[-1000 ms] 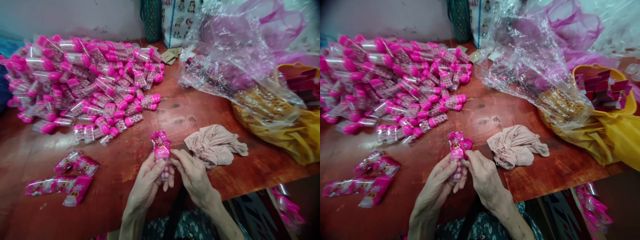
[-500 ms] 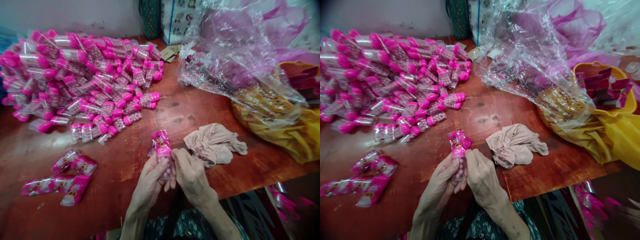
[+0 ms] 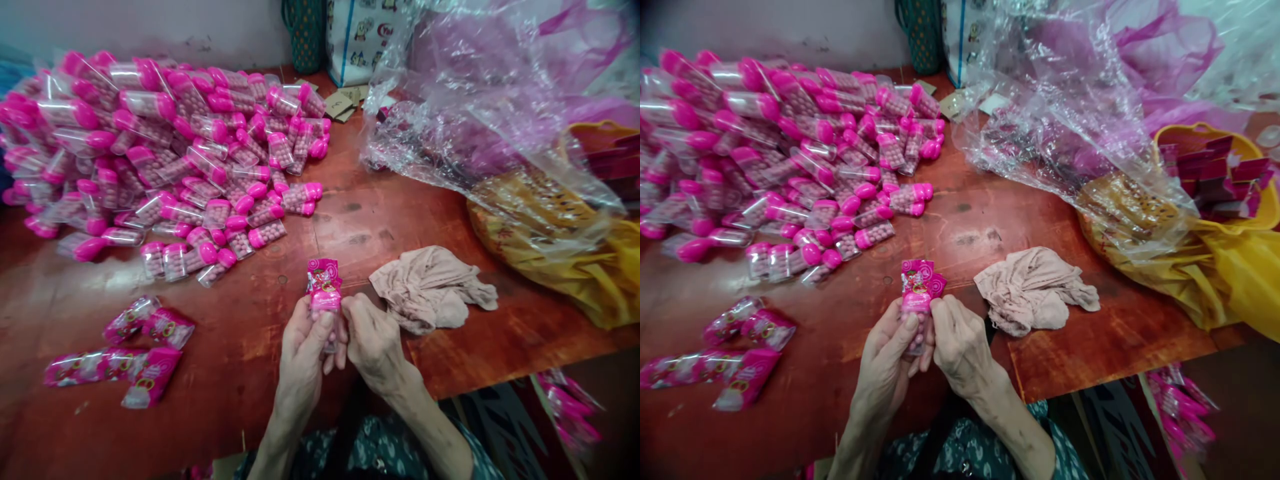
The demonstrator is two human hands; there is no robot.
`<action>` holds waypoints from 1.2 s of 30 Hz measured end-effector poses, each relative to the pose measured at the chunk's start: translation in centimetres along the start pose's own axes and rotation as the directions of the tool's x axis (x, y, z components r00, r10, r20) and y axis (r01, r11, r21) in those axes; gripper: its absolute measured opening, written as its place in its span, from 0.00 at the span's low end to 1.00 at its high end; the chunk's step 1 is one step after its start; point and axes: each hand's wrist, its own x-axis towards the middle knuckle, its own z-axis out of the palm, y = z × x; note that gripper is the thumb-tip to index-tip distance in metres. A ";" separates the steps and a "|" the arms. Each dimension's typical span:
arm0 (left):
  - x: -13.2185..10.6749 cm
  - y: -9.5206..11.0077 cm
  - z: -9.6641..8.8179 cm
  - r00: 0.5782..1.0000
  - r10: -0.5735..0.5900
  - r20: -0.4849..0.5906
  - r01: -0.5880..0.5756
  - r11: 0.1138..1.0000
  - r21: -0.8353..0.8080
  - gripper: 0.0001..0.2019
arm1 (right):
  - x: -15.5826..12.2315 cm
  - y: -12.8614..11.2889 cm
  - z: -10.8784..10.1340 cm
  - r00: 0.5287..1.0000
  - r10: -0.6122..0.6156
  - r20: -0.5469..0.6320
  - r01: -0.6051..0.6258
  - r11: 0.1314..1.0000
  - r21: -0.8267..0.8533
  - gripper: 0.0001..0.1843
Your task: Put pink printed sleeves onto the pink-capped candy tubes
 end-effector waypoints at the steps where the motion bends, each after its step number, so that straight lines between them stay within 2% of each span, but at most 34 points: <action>1: 0.0 -0.2 0.0 1.000 0.019 -0.009 -0.019 1.000 0.002 0.04 | -0.1 0.0 0.2 1.000 -0.009 -0.015 0.009 1.000 0.005 0.09; 6: 0.3 -1.3 -0.1 0.988 0.117 -0.102 -0.120 0.992 -0.033 0.05 | -0.8 0.0 1.2 0.997 -0.026 -0.073 0.029 0.999 0.035 0.08; 9: 0.8 -1.2 -0.3 0.981 0.093 -0.171 -0.106 0.992 -0.066 0.12 | -1.2 -0.4 1.3 0.995 -0.046 -0.088 0.053 0.996 0.077 0.08; 10: 1.0 -1.0 -0.4 0.981 0.078 -0.180 -0.092 0.993 -0.070 0.13 | -1.2 -0.6 1.2 0.997 -0.021 -0.080 0.031 0.991 0.127 0.09; 12: 1.3 -0.7 -0.5 0.982 0.071 -0.176 -0.082 0.995 -0.055 0.13 | -0.9 -0.9 0.8 0.989 0.140 -0.054 -0.118 0.948 0.297 0.09; 13: 1.3 -0.6 -0.6 0.984 0.073 -0.165 -0.080 0.996 -0.038 0.12 | -0.6 -1.0 0.6 0.967 0.253 -0.032 -0.218 0.888 0.405 0.09; 15: 1.3 -0.7 -0.6 0.988 0.072 -0.139 -0.072 0.997 0.007 0.10 | 0.1 -1.2 0.1 0.895 0.444 0.043 -0.382 0.713 0.588 0.09; 17: 1.1 -1.1 -0.5 0.991 0.061 -0.117 -0.056 0.997 0.043 0.08 | 0.9 -1.2 -0.1 0.843 0.508 0.176 -0.480 0.564 0.672 0.13; 19: 0.8 -1.6 -0.5 0.995 0.049 -0.089 -0.044 0.997 0.063 0.09 | 1.4 -0.9 -0.2 0.775 0.536 0.333 -0.580 0.396 0.712 0.11; 22: 0.4 -2.1 -0.6 1.000 0.004 -0.004 -0.004 0.995 0.097 0.08 | 1.8 -0.5 0.0 0.657 0.605 0.450 -0.624 0.101 0.775 0.09; 24: 0.3 -2.2 -0.7 0.999 -0.025 0.039 0.021 0.994 0.107 0.07 | 1.8 -0.4 0.1 0.619 0.641 0.454 -0.587 -0.006 0.809 0.09; 28: 0.1 -2.5 -0.4 1.000 -0.008 -0.029 0.010 0.998 0.056 0.07 | 1.4 -1.2 0.4 0.617 0.638 0.461 -0.575 -0.034 0.817 0.12; 31: -0.1 -2.7 -0.1 0.994 -0.006 -0.105 0.008 1.000 0.020 0.09 | 1.0 -2.1 0.9 0.577 0.675 0.460 -0.610 -0.019 0.792 0.13; 33: -0.1 -2.6 0.0 0.991 -0.036 -0.132 0.035 0.999 -0.010 0.10 | 0.7 -2.5 1.3 0.560 0.708 0.430 -0.632 0.029 0.775 0.12; 36: 0.1 -2.0 0.2 0.986 -0.099 -0.133 0.084 0.990 -0.116 0.09 | 0.5 -2.8 1.4 0.592 0.725 0.352 -0.657 0.180 0.732 0.11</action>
